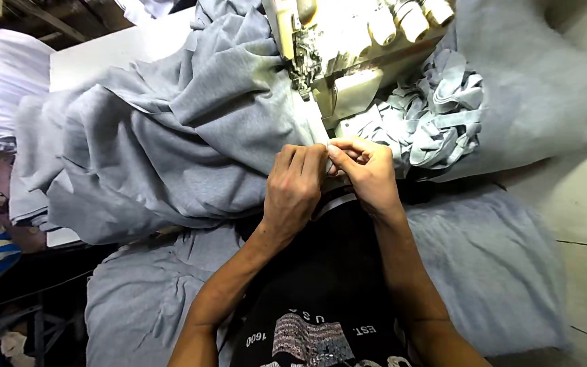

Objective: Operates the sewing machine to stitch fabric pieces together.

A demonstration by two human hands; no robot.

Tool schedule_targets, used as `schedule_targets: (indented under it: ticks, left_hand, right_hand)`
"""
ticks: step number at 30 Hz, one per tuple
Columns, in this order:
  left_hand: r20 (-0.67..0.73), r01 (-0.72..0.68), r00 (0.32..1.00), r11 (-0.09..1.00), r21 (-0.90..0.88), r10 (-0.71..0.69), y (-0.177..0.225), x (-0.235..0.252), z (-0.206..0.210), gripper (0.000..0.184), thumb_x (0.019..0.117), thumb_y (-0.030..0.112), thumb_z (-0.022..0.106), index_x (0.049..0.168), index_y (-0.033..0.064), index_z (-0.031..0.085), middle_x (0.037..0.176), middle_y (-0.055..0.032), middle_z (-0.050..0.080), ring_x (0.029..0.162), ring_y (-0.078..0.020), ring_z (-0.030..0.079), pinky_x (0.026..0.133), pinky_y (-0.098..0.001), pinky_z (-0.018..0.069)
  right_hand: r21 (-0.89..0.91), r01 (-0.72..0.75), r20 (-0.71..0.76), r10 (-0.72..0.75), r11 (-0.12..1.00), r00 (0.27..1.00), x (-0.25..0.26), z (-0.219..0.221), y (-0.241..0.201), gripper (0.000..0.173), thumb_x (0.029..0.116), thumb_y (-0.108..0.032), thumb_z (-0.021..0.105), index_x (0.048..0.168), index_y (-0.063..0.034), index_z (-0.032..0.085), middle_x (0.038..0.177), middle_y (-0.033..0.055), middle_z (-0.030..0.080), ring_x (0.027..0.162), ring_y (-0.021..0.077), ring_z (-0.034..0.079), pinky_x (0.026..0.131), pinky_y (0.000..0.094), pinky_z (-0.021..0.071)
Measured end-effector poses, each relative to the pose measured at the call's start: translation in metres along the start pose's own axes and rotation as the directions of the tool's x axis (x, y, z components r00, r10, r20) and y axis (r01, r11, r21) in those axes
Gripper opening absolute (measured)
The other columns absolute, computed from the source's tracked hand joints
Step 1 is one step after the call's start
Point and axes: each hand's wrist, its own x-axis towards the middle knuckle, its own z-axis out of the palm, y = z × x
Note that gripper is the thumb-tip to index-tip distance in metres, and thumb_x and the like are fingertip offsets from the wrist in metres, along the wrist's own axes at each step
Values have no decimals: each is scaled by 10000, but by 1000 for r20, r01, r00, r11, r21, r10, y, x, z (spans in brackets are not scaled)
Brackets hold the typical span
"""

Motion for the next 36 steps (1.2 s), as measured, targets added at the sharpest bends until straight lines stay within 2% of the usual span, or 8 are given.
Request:
schedule_targets:
  ticks: [8, 11, 15, 18, 21, 27, 32, 36]
  left_hand:
    - [23, -106, 994, 994, 11, 105, 4, -7, 4, 130, 976, 85, 662, 1035, 28, 764, 948, -118, 697, 948, -278, 647, 845, -359, 533]
    - [65, -181, 981, 983, -26, 182, 9, -14, 12, 145, 958, 41, 637, 1026, 17, 763, 970, -141, 704, 953, -295, 657, 849, -379, 544]
    - [158, -206, 961, 970, -126, 225, -6, -13, 9, 143, 971, 80, 638, 1046, 35, 751, 1006, -125, 703, 973, -276, 659, 852, -369, 553]
    - [135, -109, 981, 972, -210, 139, -14, -12, -10, 167, 970, 164, 682, 1080, 50, 732, 1050, -118, 701, 995, -246, 662, 859, -362, 556]
    - [108, -42, 993, 991, -126, 55, -22, -10, -12, 238, 980, 195, 687, 1157, 37, 696, 1124, -145, 676, 1059, -264, 653, 900, -362, 551]
    - [93, -118, 989, 992, 47, 113, -13, 6, -4, 267, 998, 189, 651, 1222, 57, 708, 1154, -133, 689, 1050, -273, 652, 860, -370, 531]
    - [70, -184, 981, 980, 73, 179, -16, 16, -2, 170, 977, 113, 654, 1089, 18, 739, 1020, -143, 691, 960, -294, 642, 795, -373, 519]
    - [31, -145, 989, 989, -13, 146, -14, 15, -15, 124, 954, 84, 694, 1038, 10, 747, 967, -136, 697, 936, -266, 655, 799, -336, 539]
  right_hand:
    - [54, -63, 53, 60, 997, 997, -5, -9, -2, 245, 1076, -222, 538, 1140, -69, 719, 784, 42, 668, 604, 98, 617, 558, 227, 548]
    - [13, -68, 14, 68, 998, 998, -7, -7, -4, 213, 1032, -295, 628, 994, -111, 730, 670, 23, 613, 475, 84, 511, 414, 206, 415]
    - [-52, -81, -11, 81, 995, 997, -8, -9, -2, 118, 977, -229, 717, 1004, -116, 738, 686, 31, 669, 445, 99, 531, 387, 216, 429]
    - [-46, -60, 14, 61, 997, 998, -6, -13, 3, 121, 987, -197, 699, 1042, -99, 740, 726, 30, 683, 495, 90, 564, 430, 214, 465]
    - [-29, -8, 55, 9, 1000, 998, -5, -12, 7, 156, 949, -81, 717, 1105, -77, 712, 866, 29, 721, 654, 80, 658, 567, 208, 560]
    - [-52, 28, 29, -27, 998, 999, -5, -11, 1, 183, 922, -29, 733, 1101, -65, 719, 904, 27, 736, 736, 77, 700, 653, 212, 599]
    - [16, -28, 24, 27, 999, 999, -6, -9, 2, 185, 947, -57, 709, 1132, -70, 708, 879, 33, 733, 675, 85, 674, 584, 209, 568]
    - [20, -32, 50, 31, 999, 998, -6, -7, 5, 237, 1028, -197, 629, 1237, -100, 681, 765, 21, 683, 514, 76, 547, 456, 193, 460]
